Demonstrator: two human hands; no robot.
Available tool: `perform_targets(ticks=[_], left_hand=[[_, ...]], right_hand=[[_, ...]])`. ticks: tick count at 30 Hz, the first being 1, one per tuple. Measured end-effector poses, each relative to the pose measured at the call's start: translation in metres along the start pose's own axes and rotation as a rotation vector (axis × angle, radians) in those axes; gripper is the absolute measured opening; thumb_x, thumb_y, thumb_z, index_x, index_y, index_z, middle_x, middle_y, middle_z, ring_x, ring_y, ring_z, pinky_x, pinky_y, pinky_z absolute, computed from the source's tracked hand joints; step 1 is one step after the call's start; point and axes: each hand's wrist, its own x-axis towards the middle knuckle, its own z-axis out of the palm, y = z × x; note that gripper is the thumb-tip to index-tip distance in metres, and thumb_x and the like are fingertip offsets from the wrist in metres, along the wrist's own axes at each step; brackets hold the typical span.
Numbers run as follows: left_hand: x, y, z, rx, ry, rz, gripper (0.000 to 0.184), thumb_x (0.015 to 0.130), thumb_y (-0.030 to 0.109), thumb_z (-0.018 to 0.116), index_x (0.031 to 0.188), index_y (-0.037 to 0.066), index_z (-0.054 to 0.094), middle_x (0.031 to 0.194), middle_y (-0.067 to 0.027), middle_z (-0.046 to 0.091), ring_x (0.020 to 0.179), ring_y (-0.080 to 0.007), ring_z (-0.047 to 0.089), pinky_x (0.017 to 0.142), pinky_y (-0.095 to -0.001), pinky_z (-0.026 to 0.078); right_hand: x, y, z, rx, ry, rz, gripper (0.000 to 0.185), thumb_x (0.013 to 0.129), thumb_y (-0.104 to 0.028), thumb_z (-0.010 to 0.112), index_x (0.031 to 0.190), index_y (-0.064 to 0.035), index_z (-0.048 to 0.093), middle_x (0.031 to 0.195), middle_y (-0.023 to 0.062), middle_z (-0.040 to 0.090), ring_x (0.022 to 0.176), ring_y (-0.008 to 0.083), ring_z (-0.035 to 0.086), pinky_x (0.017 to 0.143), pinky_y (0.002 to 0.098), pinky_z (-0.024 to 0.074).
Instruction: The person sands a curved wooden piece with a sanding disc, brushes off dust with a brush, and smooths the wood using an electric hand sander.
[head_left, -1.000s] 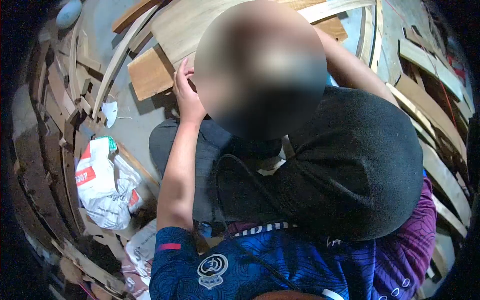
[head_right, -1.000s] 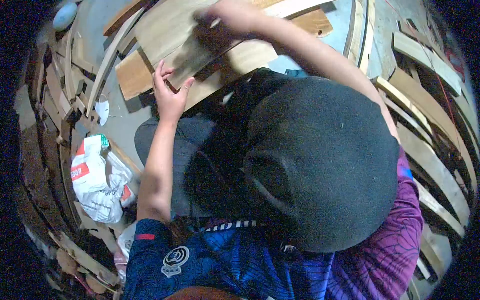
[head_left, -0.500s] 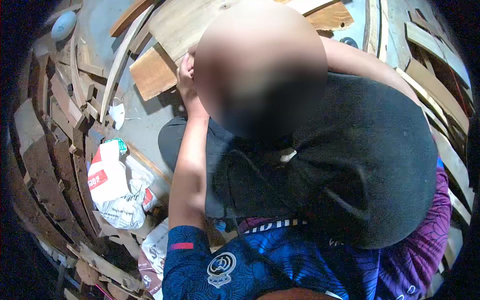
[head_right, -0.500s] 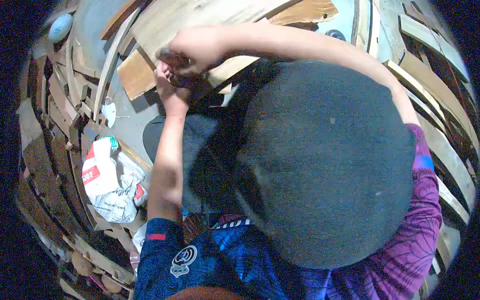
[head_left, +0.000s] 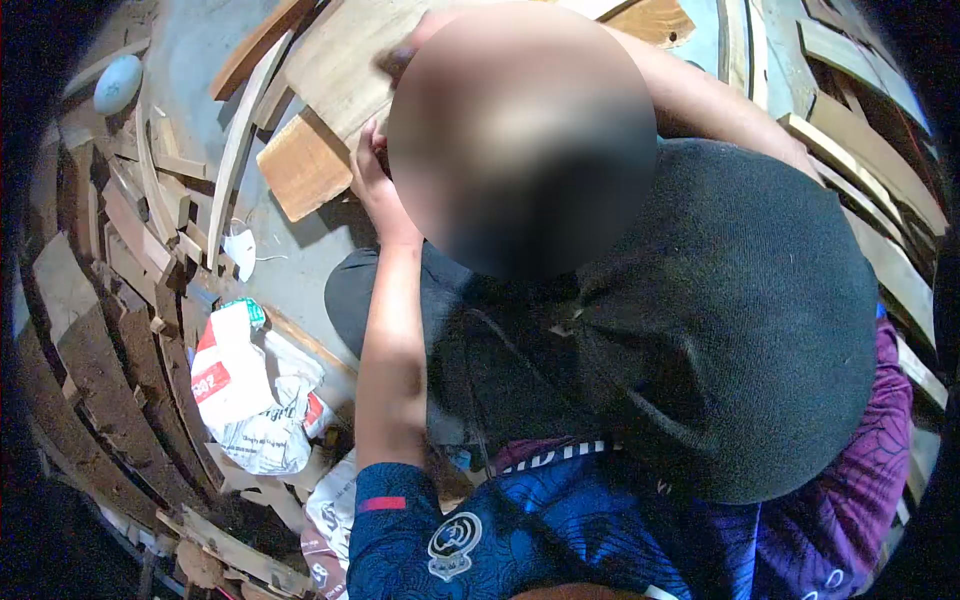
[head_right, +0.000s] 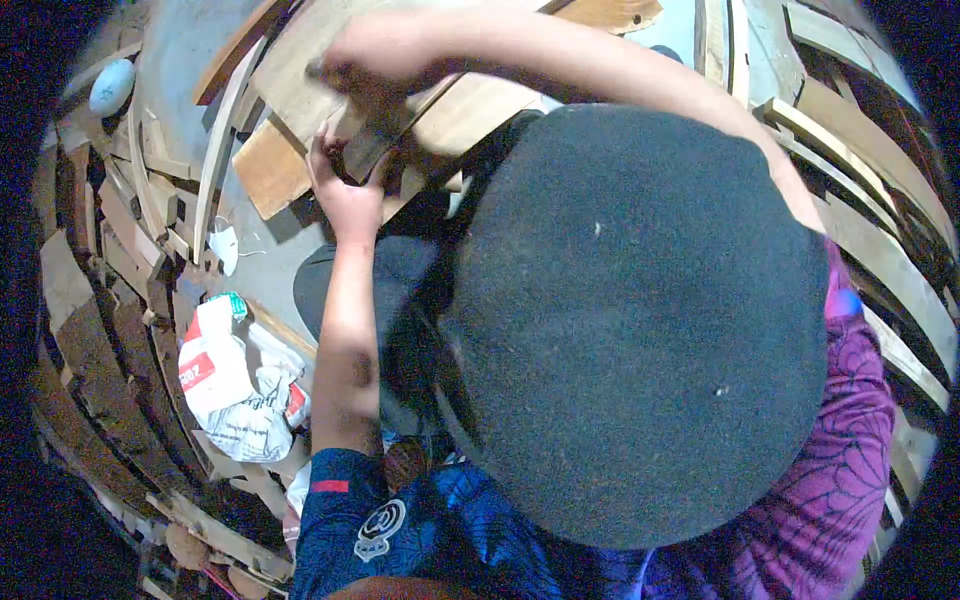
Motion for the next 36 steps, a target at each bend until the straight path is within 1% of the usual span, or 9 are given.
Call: perform_targets(ticks=[3, 5, 11, 18, 21, 26, 29, 33, 36], left_hand=[[0.003, 0.010, -0.002, -0.002, -0.029, -0.074, 0.089, 0.069, 0.019, 0.094, 0.146, 0.012, 0.048, 0.116, -0.0108, 0.058, 0.106, -0.0304, 0.061, 0.096, -0.0442, 0.050], [0.003, 0.001, 0.000, 0.179, -0.027, -0.054, 0.081, 0.077, 0.028, 0.088, 0.145, 0.010, 0.049, 0.116, -0.0112, 0.059, 0.106, -0.0303, 0.061, 0.096, -0.0434, 0.051], [0.002, 0.007, -0.004, 0.048, -0.060, -0.088, 0.087, 0.070, 0.024, 0.093, 0.145, 0.014, 0.051, 0.118, -0.0092, 0.058, 0.113, -0.0283, 0.059, 0.098, -0.0430, 0.045], [0.001, -0.005, -0.006, 0.087, -0.105, 0.087, 0.061, 0.071, -0.001, 0.077, 0.130, 0.013, 0.068, 0.118, -0.0128, 0.053, 0.111, -0.0310, 0.058, 0.098, -0.0386, 0.048], [0.003, 0.005, -0.007, 0.138, -0.109, 0.045, 0.062, 0.073, 0.020, 0.091, 0.132, 0.022, 0.071, 0.117, -0.0080, 0.054, 0.105, -0.0257, 0.057, 0.094, -0.0400, 0.048], [0.004, 0.003, -0.007, 0.101, -0.096, 0.053, 0.062, 0.074, 0.030, 0.093, 0.131, 0.020, 0.072, 0.115, -0.0078, 0.055, 0.106, -0.0249, 0.056, 0.095, -0.0388, 0.047], [0.005, 0.004, -0.009, 0.134, -0.128, 0.074, 0.060, 0.081, 0.025, 0.089, 0.137, 0.018, 0.068, 0.117, -0.0085, 0.053, 0.109, -0.0250, 0.055, 0.100, -0.0372, 0.046], [0.006, 0.009, -0.014, 0.153, -0.143, 0.063, 0.061, 0.075, 0.027, 0.091, 0.132, 0.017, 0.071, 0.114, -0.0089, 0.057, 0.105, -0.0257, 0.057, 0.095, -0.0389, 0.046], [0.003, 0.018, -0.042, 0.309, -0.229, 0.017, 0.058, 0.077, 0.023, 0.090, 0.131, 0.014, 0.071, 0.115, -0.0091, 0.057, 0.107, -0.0268, 0.057, 0.097, -0.0385, 0.046]], right_hand=[[0.004, -0.030, -0.019, -0.299, -0.245, -0.003, 0.029, 0.070, -0.007, 0.078, 0.098, -0.0051, 0.068, 0.086, 0.0153, 0.073, 0.080, 0.0364, 0.071, 0.073, 0.0474, 0.0561], [-0.002, -0.024, 0.034, 0.270, -0.061, -0.536, 0.026, 0.076, -0.015, 0.074, 0.098, -0.0043, 0.066, 0.084, 0.0194, 0.070, 0.079, 0.0423, 0.068, 0.072, 0.0500, 0.0538], [-0.017, 0.029, -0.009, -0.026, 0.050, 0.097, 0.024, 0.081, -0.017, 0.077, 0.098, -0.0043, 0.065, 0.081, 0.0131, 0.069, 0.073, 0.0265, 0.069, 0.068, 0.0415, 0.0538], [-0.039, 0.002, 0.025, 0.267, -0.053, -0.166, 0.019, 0.088, -0.015, 0.074, 0.103, -0.0060, 0.066, 0.081, 0.0171, 0.071, 0.076, 0.0372, 0.068, 0.071, 0.0428, 0.0552], [-0.064, 0.043, 0.001, 0.212, 0.083, 0.058, 0.021, 0.088, -0.015, 0.075, 0.106, -0.0038, 0.071, 0.087, 0.0125, 0.075, 0.077, 0.0222, 0.072, 0.073, 0.0368, 0.0585], [-0.128, 0.089, -0.064, -0.378, 0.576, 0.641, 0.020, 0.088, -0.019, 0.072, 0.102, -0.0061, 0.067, 0.081, 0.0175, 0.068, 0.076, 0.0359, 0.068, 0.065, 0.0443, 0.0550], [-0.120, 0.083, -0.053, -0.478, 0.587, 0.690, 0.030, 0.086, -0.026, 0.074, 0.111, -0.0094, 0.072, 0.084, 0.0181, 0.072, 0.083, 0.0411, 0.071, 0.071, 0.0477, 0.0564], [-0.081, 0.018, -0.016, -0.035, 0.225, 0.405, 0.024, 0.093, -0.029, 0.075, 0.105, -0.0079, 0.077, 0.091, 0.0138, 0.076, 0.080, 0.0221, 0.075, 0.073, 0.0378, 0.0600], [-0.101, 0.064, -0.019, 0.188, 0.508, 0.470, 0.031, 0.086, -0.029, 0.075, 0.103, -0.0028, 0.071, 0.094, 0.0153, 0.076, 0.086, 0.0272, 0.075, 0.077, 0.0417, 0.0599]])
